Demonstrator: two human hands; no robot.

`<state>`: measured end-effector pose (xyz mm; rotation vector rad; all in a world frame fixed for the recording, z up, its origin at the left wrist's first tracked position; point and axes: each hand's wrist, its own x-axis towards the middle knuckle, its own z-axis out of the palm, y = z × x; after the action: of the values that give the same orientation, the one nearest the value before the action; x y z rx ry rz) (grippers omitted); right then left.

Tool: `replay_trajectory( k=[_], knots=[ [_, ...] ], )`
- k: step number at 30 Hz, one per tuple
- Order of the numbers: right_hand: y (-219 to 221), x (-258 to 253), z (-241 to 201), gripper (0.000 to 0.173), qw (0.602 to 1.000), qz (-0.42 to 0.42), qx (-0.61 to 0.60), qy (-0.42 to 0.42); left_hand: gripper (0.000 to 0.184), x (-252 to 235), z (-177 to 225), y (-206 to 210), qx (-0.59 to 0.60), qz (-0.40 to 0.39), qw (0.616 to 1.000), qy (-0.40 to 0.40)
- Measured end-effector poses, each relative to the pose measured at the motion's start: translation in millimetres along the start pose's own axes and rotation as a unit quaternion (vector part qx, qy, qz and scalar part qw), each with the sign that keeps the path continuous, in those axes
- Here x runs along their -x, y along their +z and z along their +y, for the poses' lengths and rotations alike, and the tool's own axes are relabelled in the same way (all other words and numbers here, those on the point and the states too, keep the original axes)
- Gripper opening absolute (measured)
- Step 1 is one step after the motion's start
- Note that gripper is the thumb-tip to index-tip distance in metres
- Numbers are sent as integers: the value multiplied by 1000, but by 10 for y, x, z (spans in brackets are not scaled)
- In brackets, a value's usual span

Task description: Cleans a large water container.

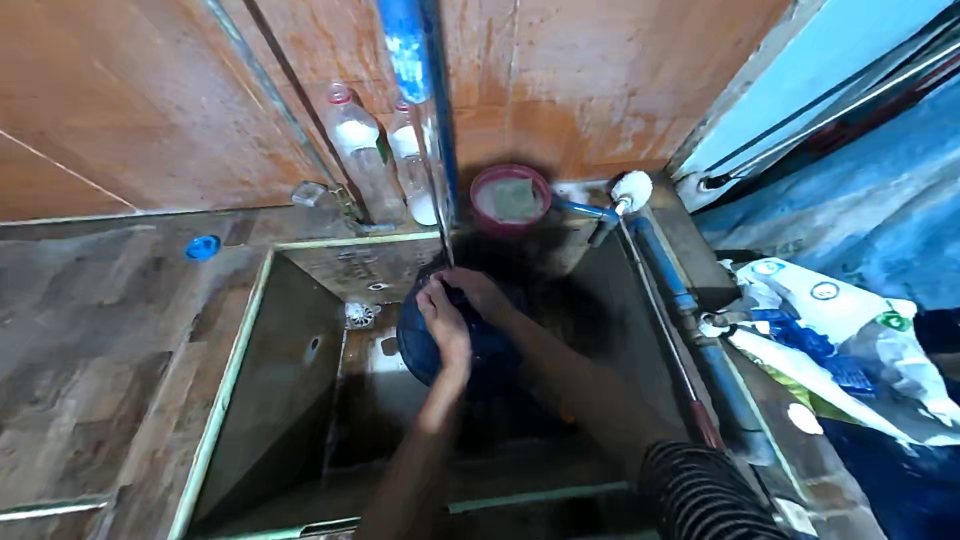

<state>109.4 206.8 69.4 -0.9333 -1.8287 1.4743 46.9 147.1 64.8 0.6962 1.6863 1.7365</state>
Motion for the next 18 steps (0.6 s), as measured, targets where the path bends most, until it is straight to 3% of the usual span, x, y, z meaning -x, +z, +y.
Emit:
replay_trajectory(
  k=[2, 6, 9, 12, 16, 18],
  knots=[
    [221, 18, -6, 33, 998, 40, 47, -16, 47, 136, -5, -43, 13, -3, 1000, 20],
    [361, 290, -291, 35, 985, 111, 130, 30, 41, 91, 0, -23, 22, 18, 999, 28],
    [323, 444, -525, 45, 977, 141, -26, 155, 46, -203, 18, -118, -34, -40, 999, 0],
    [123, 386, -481, 45, 981, 118, 39, 147, 43, -281, 175, -98, -56, -57, 997, -16],
    [119, 179, -134, 34, 976, 158, 132, 65, 36, 54, 279, 156, -113, -77, 987, 86],
    [93, 392, -328, 45, 988, 72, 65, 123, 39, -75, 269, 62, -180, -81, 977, 78]
  ],
)
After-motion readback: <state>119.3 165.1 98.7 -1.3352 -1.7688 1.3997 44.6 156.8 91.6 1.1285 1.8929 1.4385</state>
